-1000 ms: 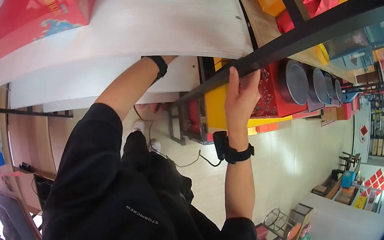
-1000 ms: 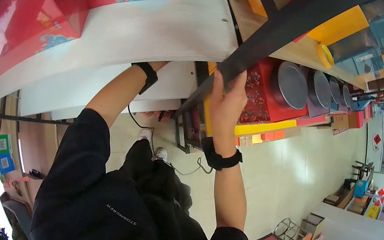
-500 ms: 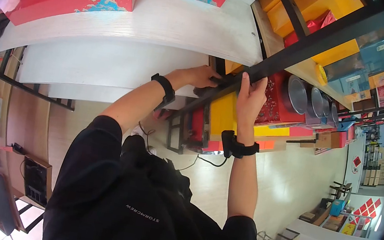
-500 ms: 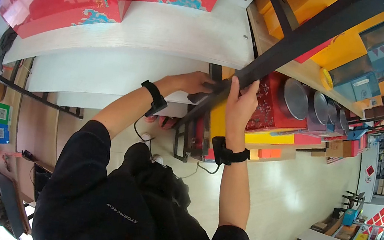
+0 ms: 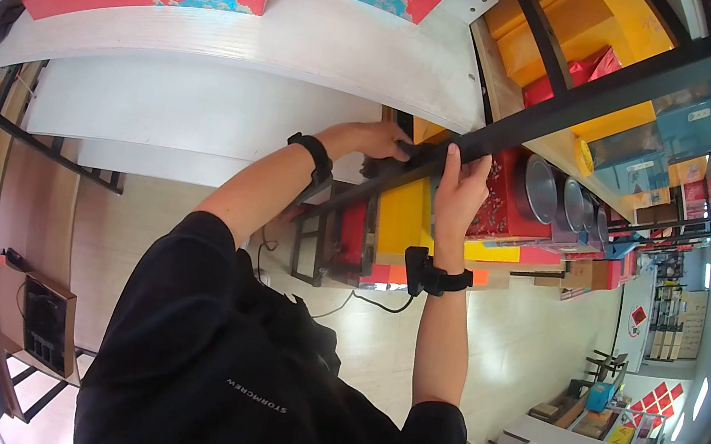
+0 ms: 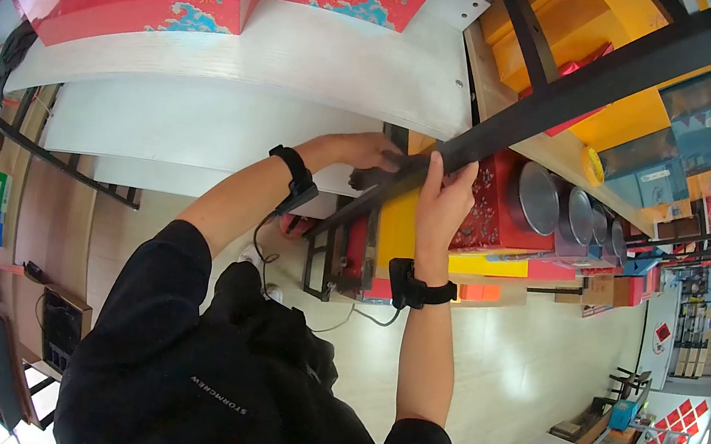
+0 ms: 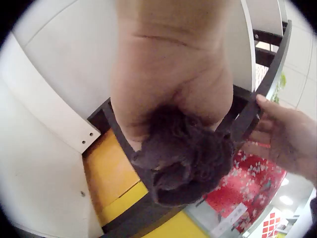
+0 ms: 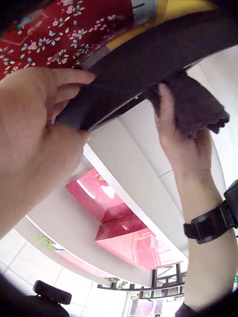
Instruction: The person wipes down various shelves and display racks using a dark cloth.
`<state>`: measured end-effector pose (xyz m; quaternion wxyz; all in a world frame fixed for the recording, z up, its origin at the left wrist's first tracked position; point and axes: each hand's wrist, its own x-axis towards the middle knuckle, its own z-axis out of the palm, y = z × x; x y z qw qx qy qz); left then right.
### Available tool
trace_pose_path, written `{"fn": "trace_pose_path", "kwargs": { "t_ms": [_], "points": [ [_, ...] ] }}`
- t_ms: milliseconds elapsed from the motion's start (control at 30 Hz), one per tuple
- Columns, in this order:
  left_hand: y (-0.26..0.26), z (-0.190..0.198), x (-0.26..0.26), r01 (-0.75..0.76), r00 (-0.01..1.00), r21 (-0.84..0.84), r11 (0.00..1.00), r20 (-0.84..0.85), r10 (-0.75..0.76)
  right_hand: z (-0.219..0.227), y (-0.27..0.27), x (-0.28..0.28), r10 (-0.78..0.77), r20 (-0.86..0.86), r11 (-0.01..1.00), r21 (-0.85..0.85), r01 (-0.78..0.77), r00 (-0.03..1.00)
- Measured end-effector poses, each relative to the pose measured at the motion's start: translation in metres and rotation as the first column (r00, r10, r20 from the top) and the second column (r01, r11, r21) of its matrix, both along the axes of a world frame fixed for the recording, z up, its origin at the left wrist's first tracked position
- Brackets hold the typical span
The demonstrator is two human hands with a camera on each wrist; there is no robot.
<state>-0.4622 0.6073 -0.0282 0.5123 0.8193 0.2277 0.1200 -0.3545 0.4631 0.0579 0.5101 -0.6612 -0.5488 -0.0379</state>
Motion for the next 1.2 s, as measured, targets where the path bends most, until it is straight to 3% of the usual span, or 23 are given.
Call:
{"fn": "trace_pose_path", "kwargs": {
  "t_ms": [133,200,300,333,433,467,533,600,667,767,867,967,1000,1067,1167,1200],
  "points": [
    [-0.008,0.062,-0.010,-0.027,0.981,-0.332,0.943,0.171,0.089,0.003,0.000,-0.001,0.014,-0.018,1.000,-0.019,-0.014,1.000],
    [-0.007,0.063,-0.012,0.067,0.962,-0.446,0.893,0.267,0.061,0.003,-0.002,-0.002,0.015,-0.029,0.999,-0.030,-0.016,0.999],
    [-0.003,0.031,-0.006,-0.079,0.982,-0.209,0.975,0.153,0.113,0.004,-0.001,-0.003,0.015,-0.040,1.000,-0.020,-0.016,0.999],
    [0.007,0.023,-0.006,0.074,0.997,-0.224,0.972,0.001,-0.075,0.003,-0.002,-0.003,0.014,-0.049,1.000,-0.021,-0.015,0.999],
    [0.010,-0.011,0.003,0.004,0.996,0.179,0.984,-0.089,0.012,0.002,-0.003,-0.002,0.025,-0.065,0.999,-0.029,-0.027,0.998],
    [0.010,0.001,0.001,0.057,0.998,0.065,0.996,-0.043,-0.054,0.002,-0.002,-0.001,0.030,-0.070,0.999,-0.032,-0.032,0.997],
    [-0.017,0.074,-0.027,-0.042,0.997,-0.036,0.998,0.070,0.044,-0.001,0.000,0.001,0.046,-0.065,0.999,-0.002,-0.046,0.997],
    [-0.025,0.086,-0.027,-0.083,0.970,-0.181,0.980,0.210,0.121,-0.004,0.001,0.003,0.052,-0.070,0.999,0.011,-0.051,0.996],
    [-0.015,0.054,-0.006,-0.049,0.910,-0.348,0.936,0.372,0.186,-0.006,0.002,0.004,0.044,-0.085,0.999,0.012,-0.043,0.995],
    [-0.001,0.030,-0.006,-0.010,0.991,0.032,0.999,0.130,0.006,-0.003,0.001,0.003,0.021,-0.070,1.000,-0.013,-0.022,0.997],
    [-0.002,-0.007,0.001,0.020,0.999,0.352,0.936,-0.040,-0.007,-0.002,-0.001,0.005,-0.032,0.025,0.996,-0.083,0.034,0.999],
    [-0.004,-0.001,0.010,-0.037,0.989,0.206,0.978,0.151,0.006,-0.005,0.000,0.009,-0.022,0.051,0.998,-0.063,0.025,0.998],
    [-0.009,0.013,0.006,-0.074,0.972,0.038,0.997,0.228,0.064,-0.005,0.001,0.008,-0.010,0.016,0.999,-0.047,0.011,1.000],
    [-0.024,0.043,-0.006,-0.104,0.919,-0.302,0.947,0.336,0.208,-0.004,0.001,0.004,0.012,-0.061,1.000,-0.014,-0.013,0.998],
    [-0.039,0.036,-0.009,-0.119,0.822,-0.310,0.943,0.502,0.269,0.002,-0.003,0.001,-0.066,-0.036,0.991,-0.118,0.061,0.997],
    [-0.052,0.027,-0.008,-0.078,0.818,-0.494,0.866,0.465,0.339,0.000,-0.002,0.002,-0.063,-0.045,0.993,-0.103,0.058,0.997]
  ]
}}
